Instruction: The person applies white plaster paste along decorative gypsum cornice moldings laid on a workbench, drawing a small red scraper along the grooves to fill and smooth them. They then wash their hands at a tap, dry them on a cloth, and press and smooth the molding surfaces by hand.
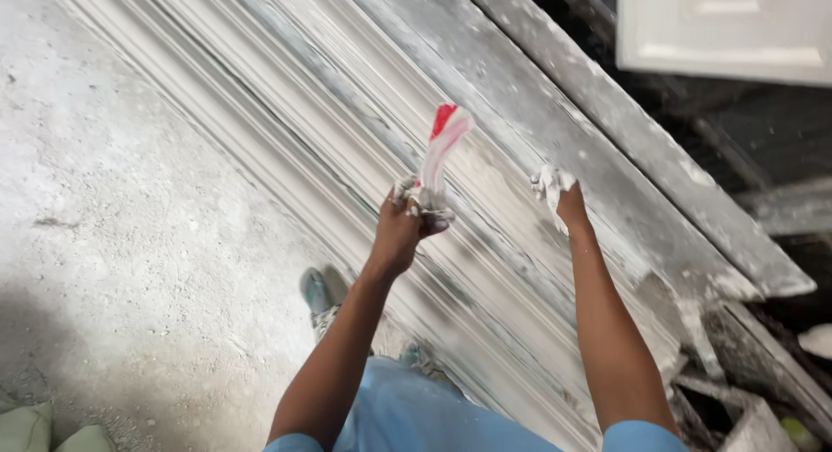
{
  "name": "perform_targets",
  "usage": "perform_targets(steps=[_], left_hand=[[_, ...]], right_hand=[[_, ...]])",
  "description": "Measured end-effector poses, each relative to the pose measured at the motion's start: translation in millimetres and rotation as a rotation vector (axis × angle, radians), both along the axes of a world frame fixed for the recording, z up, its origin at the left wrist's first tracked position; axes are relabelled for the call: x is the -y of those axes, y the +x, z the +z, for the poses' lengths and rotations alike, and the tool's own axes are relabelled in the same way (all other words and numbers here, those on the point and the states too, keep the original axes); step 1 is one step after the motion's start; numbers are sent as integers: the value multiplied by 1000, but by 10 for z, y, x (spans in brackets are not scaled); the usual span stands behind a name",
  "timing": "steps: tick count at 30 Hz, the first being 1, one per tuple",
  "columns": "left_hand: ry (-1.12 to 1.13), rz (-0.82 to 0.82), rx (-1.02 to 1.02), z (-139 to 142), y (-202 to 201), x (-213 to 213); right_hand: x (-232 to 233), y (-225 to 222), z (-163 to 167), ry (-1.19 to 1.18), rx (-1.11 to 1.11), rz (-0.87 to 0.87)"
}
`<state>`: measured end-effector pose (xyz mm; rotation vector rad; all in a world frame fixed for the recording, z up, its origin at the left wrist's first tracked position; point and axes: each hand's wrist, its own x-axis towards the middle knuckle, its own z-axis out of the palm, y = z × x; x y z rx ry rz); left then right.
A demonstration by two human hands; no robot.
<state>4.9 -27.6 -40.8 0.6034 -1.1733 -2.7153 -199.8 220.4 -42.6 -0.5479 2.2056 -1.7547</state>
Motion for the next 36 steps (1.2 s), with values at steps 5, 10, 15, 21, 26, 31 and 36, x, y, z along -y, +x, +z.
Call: perform_targets(steps=[5, 10, 15, 21, 26, 31, 36], left_hand=[[29, -7, -70, -24, -222, 935], [-9, -20, -64, -11, -281, 2278], [-169, 1, -120, 91, -482, 3614], [-93, 52, -43, 75, -813, 4821], [-168, 69, 12, -39, -1115, 5942], [-200, 128, -15, -68, -1492, 7244], [-222, 179, -11, 179, -1670, 8242]], right_hand=[[1358, -21, 162, -52, 81, -52], [3076, -223, 172, -119, 97, 30], [4566, -398, 170, -60, 26, 79], [5707, -616, 42, 130, -259, 7], [6360, -800, -173, 510, -985, -49], [7465, -1419, -503, 677, -1180, 132], [8456, -1853, -642, 803, -1321, 262]])
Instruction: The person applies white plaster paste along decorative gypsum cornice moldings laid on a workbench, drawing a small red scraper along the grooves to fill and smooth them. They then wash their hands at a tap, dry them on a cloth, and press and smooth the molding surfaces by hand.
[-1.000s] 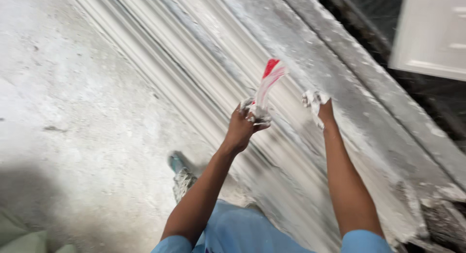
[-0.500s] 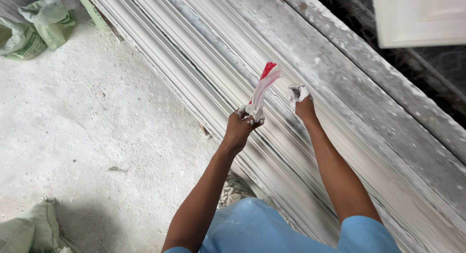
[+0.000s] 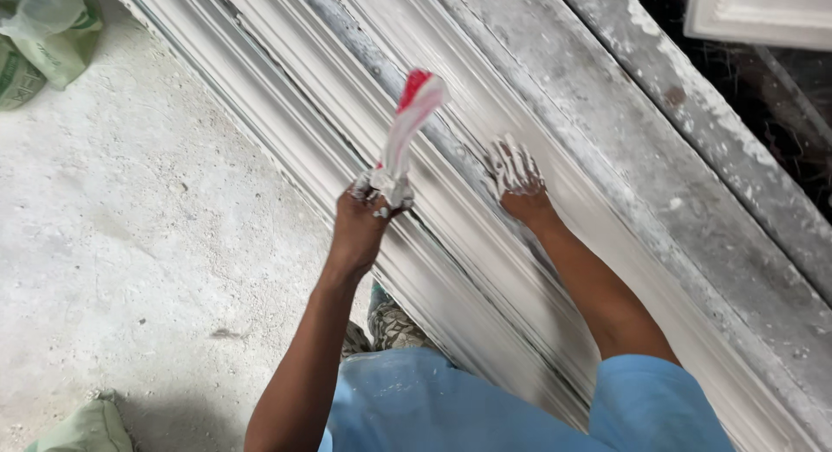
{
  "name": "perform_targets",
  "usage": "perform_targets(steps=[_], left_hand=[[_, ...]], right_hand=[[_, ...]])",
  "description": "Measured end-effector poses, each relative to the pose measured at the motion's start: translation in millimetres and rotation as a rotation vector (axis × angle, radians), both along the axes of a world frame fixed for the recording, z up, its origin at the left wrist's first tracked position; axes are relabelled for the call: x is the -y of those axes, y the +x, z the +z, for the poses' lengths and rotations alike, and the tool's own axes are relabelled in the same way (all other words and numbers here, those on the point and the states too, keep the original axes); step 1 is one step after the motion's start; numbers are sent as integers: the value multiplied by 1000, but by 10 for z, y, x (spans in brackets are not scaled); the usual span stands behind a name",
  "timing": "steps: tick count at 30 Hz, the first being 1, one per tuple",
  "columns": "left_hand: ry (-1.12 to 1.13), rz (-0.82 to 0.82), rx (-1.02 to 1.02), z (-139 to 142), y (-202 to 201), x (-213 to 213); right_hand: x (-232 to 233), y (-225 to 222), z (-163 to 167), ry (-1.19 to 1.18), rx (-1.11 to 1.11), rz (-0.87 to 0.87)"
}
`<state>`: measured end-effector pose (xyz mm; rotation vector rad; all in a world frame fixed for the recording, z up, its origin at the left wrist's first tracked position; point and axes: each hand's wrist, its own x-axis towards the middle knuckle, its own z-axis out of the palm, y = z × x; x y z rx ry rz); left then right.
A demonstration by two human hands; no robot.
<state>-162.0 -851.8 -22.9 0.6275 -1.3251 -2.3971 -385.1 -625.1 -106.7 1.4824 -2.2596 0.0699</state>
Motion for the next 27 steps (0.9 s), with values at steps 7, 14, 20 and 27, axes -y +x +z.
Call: perform_targets(steps=[7, 14, 20, 27], left_hand=[[31, 81, 17, 191, -212, 1157], [-30, 51, -21, 45, -573, 2593], [-16, 74, -22, -53, -984, 3868], [-41, 133, 65, -166, -1235, 4742]], right_hand=[[1652, -549, 27, -117, -159, 155], [3555, -1186, -69, -24, -100, 158], [5066, -1629, -183, 32, 75, 33], [6376, -2109, -247, 6, -99, 121]])
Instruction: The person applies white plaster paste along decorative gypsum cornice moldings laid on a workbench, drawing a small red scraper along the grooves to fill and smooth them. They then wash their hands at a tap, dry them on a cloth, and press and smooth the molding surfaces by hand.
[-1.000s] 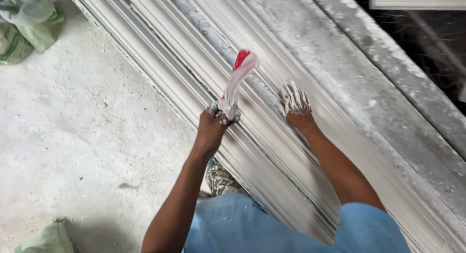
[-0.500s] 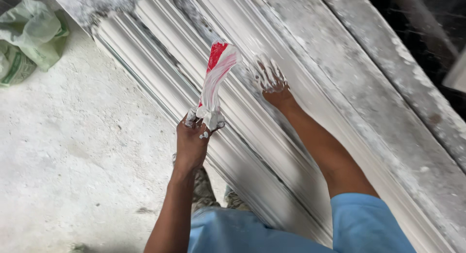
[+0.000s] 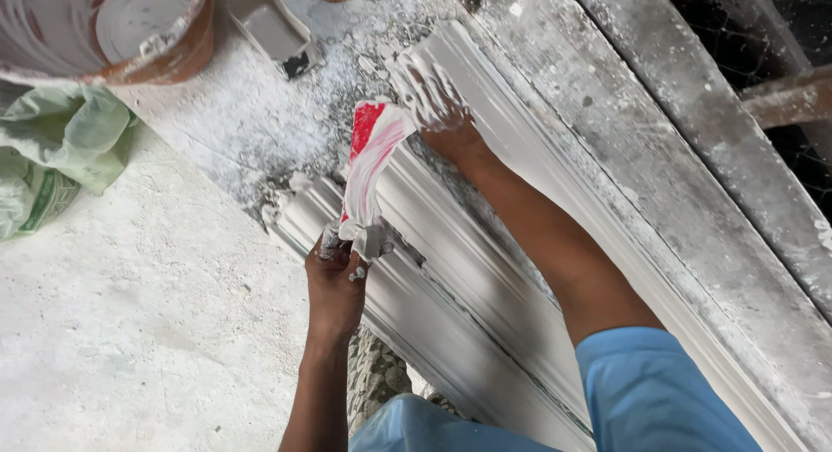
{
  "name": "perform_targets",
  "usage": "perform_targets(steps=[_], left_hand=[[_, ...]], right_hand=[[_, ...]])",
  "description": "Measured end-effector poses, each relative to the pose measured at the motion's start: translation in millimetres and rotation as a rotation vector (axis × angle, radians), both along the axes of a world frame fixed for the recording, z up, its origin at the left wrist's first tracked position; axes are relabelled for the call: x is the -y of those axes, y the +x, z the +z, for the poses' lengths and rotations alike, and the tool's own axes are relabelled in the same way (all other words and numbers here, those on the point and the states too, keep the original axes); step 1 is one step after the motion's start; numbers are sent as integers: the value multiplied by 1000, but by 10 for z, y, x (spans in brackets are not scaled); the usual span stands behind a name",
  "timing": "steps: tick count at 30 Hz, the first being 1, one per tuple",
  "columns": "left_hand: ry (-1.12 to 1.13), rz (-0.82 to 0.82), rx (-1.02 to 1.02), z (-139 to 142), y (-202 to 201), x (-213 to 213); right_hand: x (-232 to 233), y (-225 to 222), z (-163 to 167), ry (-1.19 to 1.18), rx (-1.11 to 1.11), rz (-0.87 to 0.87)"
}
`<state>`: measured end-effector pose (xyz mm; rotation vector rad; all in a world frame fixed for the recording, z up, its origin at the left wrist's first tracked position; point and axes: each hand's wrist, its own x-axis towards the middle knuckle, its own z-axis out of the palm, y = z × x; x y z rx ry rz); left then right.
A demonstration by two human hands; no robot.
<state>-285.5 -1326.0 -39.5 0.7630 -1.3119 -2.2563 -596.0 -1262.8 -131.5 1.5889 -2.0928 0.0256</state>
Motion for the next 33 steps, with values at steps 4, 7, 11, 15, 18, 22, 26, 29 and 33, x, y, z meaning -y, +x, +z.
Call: perform_targets(steps=[4, 7, 11, 15, 18, 22, 26, 29, 33], left_hand=[[-3, -19, 50, -70, -150, 236], [2, -18, 60, -103, -244, 370], [-57, -40, 139, -113, -343, 533], [-4, -22, 120, -130, -446, 651], [-45, -30, 102, -174, -524, 716], [-28, -26, 145, -276, -618, 773], [96, -24, 10, -380, -743, 777], [326, -28, -146, -440, -920, 750], [-17, -143, -21, -540, -1375, 794]], right_hand=[[496, -288, 64, -111, 205, 3], [623, -494, 159, -281, 768, -82], [622, -767, 416, -763, 1566, -165], [629, -965, 511, -1139, 2007, -114], [727, -1049, 415, -1275, 2113, -178], [746, -1116, 407, -1363, 2105, -233], [504, -1242, 677, -1456, 1980, -115], [305, -1253, 805, -1418, 1947, -18], [324, -1152, 670, -1062, 1907, -212]])
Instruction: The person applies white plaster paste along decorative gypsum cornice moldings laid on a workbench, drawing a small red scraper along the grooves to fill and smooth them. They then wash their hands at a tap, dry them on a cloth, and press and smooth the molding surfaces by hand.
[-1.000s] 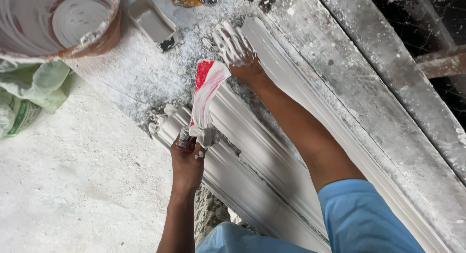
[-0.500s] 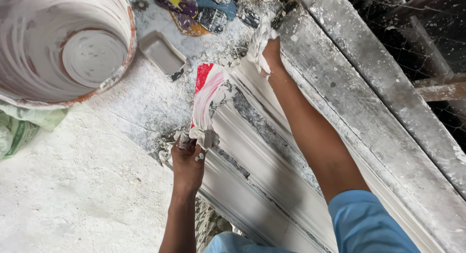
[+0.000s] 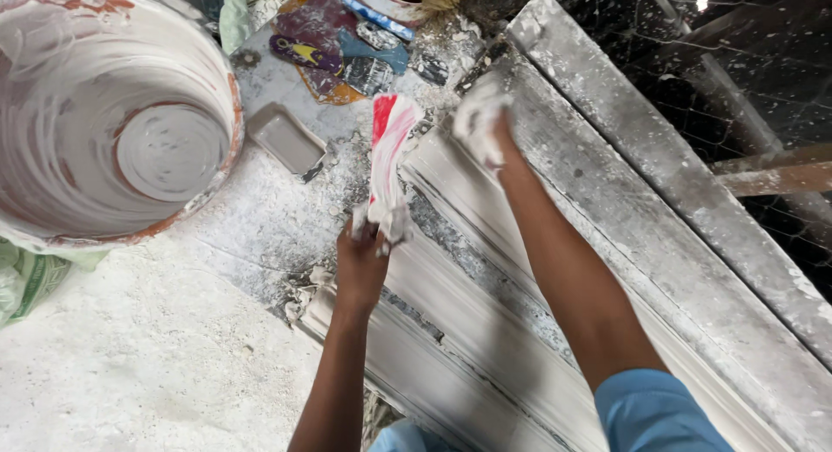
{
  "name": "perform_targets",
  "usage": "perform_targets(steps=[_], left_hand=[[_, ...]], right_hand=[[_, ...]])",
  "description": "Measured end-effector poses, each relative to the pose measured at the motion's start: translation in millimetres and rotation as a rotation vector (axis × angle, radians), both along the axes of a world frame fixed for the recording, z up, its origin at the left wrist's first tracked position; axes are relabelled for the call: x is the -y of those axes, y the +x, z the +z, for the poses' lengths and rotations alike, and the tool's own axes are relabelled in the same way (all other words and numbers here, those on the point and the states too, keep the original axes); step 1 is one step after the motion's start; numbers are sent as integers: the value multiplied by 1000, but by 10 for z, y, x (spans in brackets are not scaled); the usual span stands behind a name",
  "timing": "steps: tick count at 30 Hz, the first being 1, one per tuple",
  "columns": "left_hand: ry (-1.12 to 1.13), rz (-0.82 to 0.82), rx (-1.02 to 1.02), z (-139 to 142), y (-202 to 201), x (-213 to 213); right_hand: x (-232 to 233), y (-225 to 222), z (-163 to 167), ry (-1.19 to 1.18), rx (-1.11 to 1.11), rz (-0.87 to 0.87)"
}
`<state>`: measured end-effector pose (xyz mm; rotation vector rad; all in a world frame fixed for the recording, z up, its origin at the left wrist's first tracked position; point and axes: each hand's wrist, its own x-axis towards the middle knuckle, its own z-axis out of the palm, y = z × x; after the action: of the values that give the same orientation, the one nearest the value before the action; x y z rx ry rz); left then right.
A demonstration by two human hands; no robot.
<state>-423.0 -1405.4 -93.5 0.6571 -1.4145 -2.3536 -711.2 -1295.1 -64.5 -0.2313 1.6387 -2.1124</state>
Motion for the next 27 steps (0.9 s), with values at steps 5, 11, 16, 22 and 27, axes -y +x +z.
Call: perform_targets(steps=[5, 11, 16, 22, 27], left_hand=[[-230, 3, 47, -146, -568, 72], [-318, -7, -10, -61, -923, -86], [-487, 39, -57, 25, -1204, -130], [-634, 50, 257, -91, -1127, 15], [-768, -36, 353, -160, -1062, -89]], right_hand=[[-167, 30, 130, -424, 349, 101], [-414, 486, 642, -643, 517, 107], [-524, 511, 598, -712, 497, 182], [-619, -13, 169, 87, 75, 77], [-457, 45, -5, 816, -434, 291]])
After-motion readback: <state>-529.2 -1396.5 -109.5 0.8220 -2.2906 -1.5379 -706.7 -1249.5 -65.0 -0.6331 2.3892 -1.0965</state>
